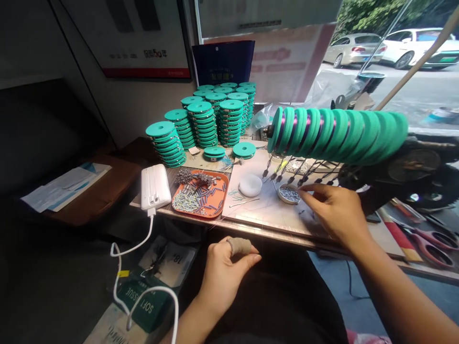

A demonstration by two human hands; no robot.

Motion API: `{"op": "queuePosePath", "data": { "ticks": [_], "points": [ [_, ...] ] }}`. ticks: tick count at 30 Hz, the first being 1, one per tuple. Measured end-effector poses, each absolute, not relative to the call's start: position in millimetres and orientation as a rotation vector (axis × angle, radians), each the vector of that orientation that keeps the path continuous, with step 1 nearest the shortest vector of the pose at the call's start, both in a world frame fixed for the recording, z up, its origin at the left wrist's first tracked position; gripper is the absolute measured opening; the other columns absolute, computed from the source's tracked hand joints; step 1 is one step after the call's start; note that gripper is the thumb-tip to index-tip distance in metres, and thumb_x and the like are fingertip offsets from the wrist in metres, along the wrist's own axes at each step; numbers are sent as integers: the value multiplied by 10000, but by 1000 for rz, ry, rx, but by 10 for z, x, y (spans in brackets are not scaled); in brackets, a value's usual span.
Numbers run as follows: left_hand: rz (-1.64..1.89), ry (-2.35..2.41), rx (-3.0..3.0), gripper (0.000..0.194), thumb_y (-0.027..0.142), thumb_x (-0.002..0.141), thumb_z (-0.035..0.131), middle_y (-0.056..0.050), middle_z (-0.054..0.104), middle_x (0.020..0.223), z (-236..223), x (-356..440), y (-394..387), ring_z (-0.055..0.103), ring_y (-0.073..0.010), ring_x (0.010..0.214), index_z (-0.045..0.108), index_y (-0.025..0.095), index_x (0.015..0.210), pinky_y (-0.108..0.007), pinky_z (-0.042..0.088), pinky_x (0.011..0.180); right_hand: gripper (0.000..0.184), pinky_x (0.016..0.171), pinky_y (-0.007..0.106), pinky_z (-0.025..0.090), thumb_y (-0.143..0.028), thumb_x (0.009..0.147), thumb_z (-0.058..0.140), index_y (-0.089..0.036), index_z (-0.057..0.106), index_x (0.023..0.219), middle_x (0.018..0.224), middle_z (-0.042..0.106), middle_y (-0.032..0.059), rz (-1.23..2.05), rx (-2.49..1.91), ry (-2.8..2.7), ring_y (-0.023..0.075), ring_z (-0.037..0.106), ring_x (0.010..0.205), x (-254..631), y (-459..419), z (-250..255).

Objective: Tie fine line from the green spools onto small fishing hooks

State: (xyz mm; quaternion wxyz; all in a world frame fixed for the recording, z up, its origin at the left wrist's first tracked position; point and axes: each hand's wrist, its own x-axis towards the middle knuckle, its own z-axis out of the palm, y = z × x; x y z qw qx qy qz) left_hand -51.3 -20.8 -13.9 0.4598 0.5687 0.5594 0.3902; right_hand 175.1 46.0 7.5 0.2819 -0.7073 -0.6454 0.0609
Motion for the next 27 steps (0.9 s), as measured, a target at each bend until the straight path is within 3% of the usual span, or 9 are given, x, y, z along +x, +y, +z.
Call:
{"op": "queuePosePath", "data": {
  "ticks": [7, 10, 23, 27],
  "points": [
    [1096, 1237, 1416, 84, 230, 689, 683, -41, 679, 698, -21, -402, -135, 623, -161, 670, 700, 155, 723, -236, 494, 655, 186, 393, 214, 374, -324, 752, 563, -185, 674, 697, 472, 560, -16, 514, -1539, -1833, 114, 499, 401, 1560, -134, 224],
    [1161, 1153, 1571, 100, 253, 720, 666, -56, 666, 735, 59, -301, -83, 614, -168, 705, 707, 166, 745, -252, 495, 686, 164, 419, 207, 394, -260, 787, 533, -194, 675, 738, 535, 603, -8, 551, -1421, -1982, 108, 516, 423, 1376, -300, 274],
    [1021, 1176, 1738, 90, 244, 759, 629, -25, 645, 730, 84, -334, -137, 598, -152, 714, 698, 190, 784, -233, 467, 660, 150, 423, 205, 344, -228, 787, 514, -210, 647, 721, 496, 533, -32, 526, -1412, -1908, 97, 453, 414, 1302, -348, 198],
    [969, 1174, 1813, 88, 223, 764, 616, -31, 645, 712, 100, -321, -162, 587, -165, 734, 686, 180, 736, -245, 455, 668, 163, 430, 207, 365, -253, 792, 518, -210, 648, 705, 520, 560, -24, 692, -1396, -1853, 108, 483, 435, 1284, -386, 186]
  ]
}}
